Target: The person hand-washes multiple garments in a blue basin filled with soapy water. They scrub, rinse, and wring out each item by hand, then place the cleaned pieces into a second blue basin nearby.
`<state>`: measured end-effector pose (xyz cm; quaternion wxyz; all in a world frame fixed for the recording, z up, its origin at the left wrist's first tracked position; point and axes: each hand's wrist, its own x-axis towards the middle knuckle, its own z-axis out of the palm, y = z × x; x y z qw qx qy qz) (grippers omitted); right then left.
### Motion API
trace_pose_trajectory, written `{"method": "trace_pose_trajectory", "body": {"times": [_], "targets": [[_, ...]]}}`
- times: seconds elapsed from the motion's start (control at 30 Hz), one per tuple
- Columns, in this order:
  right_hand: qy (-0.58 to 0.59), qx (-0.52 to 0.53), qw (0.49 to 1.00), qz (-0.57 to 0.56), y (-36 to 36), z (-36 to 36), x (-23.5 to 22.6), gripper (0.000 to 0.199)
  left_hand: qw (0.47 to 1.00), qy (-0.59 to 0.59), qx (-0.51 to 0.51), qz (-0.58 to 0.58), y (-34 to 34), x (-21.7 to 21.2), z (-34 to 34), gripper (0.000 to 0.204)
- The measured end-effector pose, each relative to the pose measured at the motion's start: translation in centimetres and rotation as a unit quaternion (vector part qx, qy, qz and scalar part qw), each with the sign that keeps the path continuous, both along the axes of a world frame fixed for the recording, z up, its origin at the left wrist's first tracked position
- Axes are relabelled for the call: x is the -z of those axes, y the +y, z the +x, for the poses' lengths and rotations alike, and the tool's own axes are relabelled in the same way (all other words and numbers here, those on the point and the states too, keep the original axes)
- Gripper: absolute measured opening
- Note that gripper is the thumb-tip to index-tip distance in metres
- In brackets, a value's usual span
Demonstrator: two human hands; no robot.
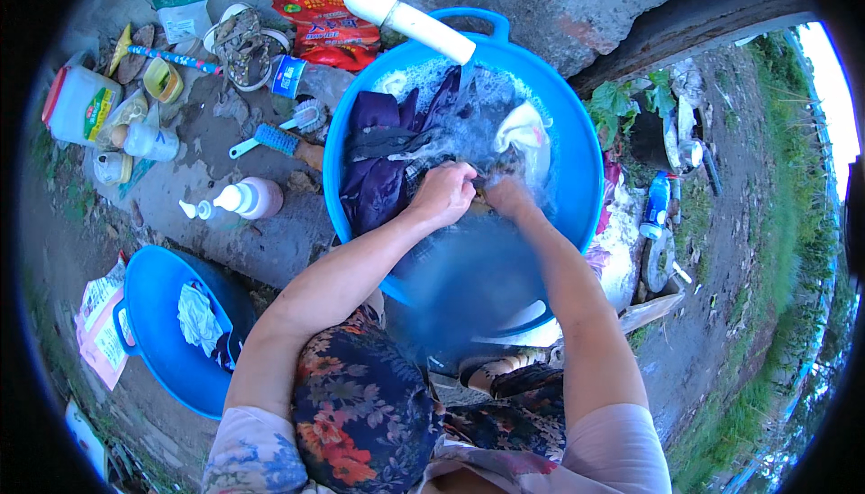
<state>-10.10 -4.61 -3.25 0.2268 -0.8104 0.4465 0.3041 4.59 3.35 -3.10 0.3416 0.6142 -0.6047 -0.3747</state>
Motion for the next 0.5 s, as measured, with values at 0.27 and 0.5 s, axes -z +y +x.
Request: {"method": "trace_pose_trajectory", "body": {"times": [0.27,0.5], "targets": [[-0.565,0.51,0.648,-0.031,-1.7,-6.2,-13.6,0.037,0.985,0.04,0.004,-0.168,-2.1,-3.1,-1.7,0.071],[-0.77,0.475,0.42,0.074,-4.0,-3.4,-21.3,0.029,0.898,0.41,-0.152,0.055,-4.2,-0.5,-1.2,0.031]]}}
